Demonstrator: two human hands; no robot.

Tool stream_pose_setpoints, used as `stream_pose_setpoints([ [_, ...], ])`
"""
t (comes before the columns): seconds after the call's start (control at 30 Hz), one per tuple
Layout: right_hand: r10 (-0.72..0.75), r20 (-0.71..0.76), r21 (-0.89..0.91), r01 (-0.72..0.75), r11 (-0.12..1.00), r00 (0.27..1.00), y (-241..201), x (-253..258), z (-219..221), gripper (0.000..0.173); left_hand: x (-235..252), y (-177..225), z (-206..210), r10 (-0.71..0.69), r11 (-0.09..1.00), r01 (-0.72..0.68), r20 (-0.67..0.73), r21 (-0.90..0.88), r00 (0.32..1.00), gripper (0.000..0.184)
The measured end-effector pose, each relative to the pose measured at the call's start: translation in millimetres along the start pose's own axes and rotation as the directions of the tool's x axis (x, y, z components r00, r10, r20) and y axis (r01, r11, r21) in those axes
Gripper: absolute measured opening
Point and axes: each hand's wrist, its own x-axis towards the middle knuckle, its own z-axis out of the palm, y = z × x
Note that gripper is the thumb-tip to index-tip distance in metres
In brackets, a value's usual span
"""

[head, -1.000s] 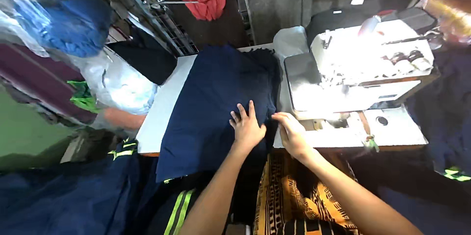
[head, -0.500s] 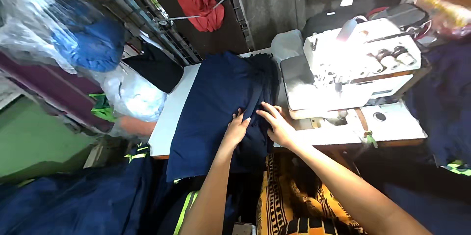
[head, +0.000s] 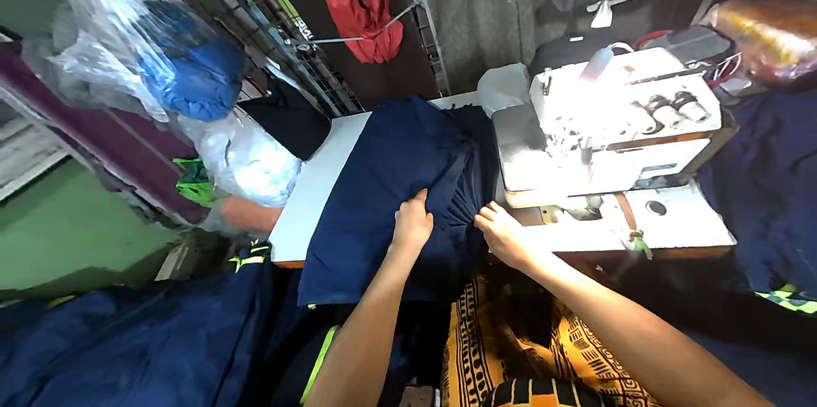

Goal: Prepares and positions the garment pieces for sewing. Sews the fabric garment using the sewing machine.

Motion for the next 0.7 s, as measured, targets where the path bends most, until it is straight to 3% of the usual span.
stream_pose_setpoints([
  [0.07, -0.024, -0.099, -0.018, 0.022, 1.000, 0.995, 1.0, -18.4, -0.2, 0.016, 6.5, -10.2, -12.2, 0.003, 0.990, -0.004, -0.011, -0.144, 1.000, 0.043],
  [0.13, -0.033, -0.178, -0.029, 0.028, 0.999, 0.983, 7.3, -34.3, -3.4, 0.017, 16.7, -32.4, -29.9, -0.022, 0.915, -0.001, -0.052, -0.403, 0.998, 0.029],
  [0.2, -0.026, -0.217, -0.042, 0.017, 0.999, 0.976, 14.2, -44.2, -9.3, 0.017, 30.9, -64.3, -63.6, -0.096, 0.817, -0.003, -0.142, -0.577, 0.985, 0.028],
  [0.27, 0.009, -0.241, -0.047, -0.021, 0.999, 0.971, 16.0, -48.9, -15.4, 0.018, 37.9, -98.6, -116.1, -0.219, 0.781, -0.008, -0.286, -0.624, 0.933, 0.033],
  [0.33, 0.024, -0.251, -0.043, -0.035, 0.998, 0.968, 16.0, -51.6, -17.3, 0.020, 18.4, -119.7, -170.9, -0.383, 0.797, 0.070, -0.411, -0.600, 0.828, 0.041],
  [0.4, 0.011, -0.256, -0.031, -0.020, 0.999, 0.967, 16.7, -53.4, -16.8, 0.022, -12.1, -114.2, -223.4, -0.512, 0.839, 0.291, -0.487, -0.459, 0.708, 0.050],
  [0.43, 0.006, -0.246, -0.028, -0.013, 1.000, 0.969, 17.8, -53.4, -17.5, 0.022, -20.2, -115.6, -241.9, -0.521, 0.852, 0.387, -0.513, -0.352, 0.682, 0.059],
  [0.5, -0.007, -0.199, -0.061, -0.005, 0.998, 0.980, 15.7, -53.3, -20.9, 0.024, -22.5, -123.2, -257.3, -0.485, 0.869, 0.452, -0.531, -0.203, 0.695, 0.080],
  [0.6, -0.051, -0.198, -0.126, 0.027, 0.992, 0.979, -7.4, -33.7, -28.5, 0.023, 6.0, -152.9, -204.8, -0.192, 0.961, 0.267, -0.531, 0.067, 0.825, 0.075],
  [0.67, -0.067, -0.190, -0.080, 0.052, 0.995, 0.979, -24.3, -4.8, -28.1, 0.026, 41.2, -178.4, -115.5, 0.052, 0.989, 0.018, -0.464, 0.145, 0.884, 0.066],
  [0.7, -0.021, -0.130, -0.059, 0.014, 0.998, 0.991, -29.0, 9.6, -23.9, 0.032, 54.3, -182.1, -64.6, 0.078, 0.989, -0.023, -0.374, 0.147, 0.924, 0.066],
])
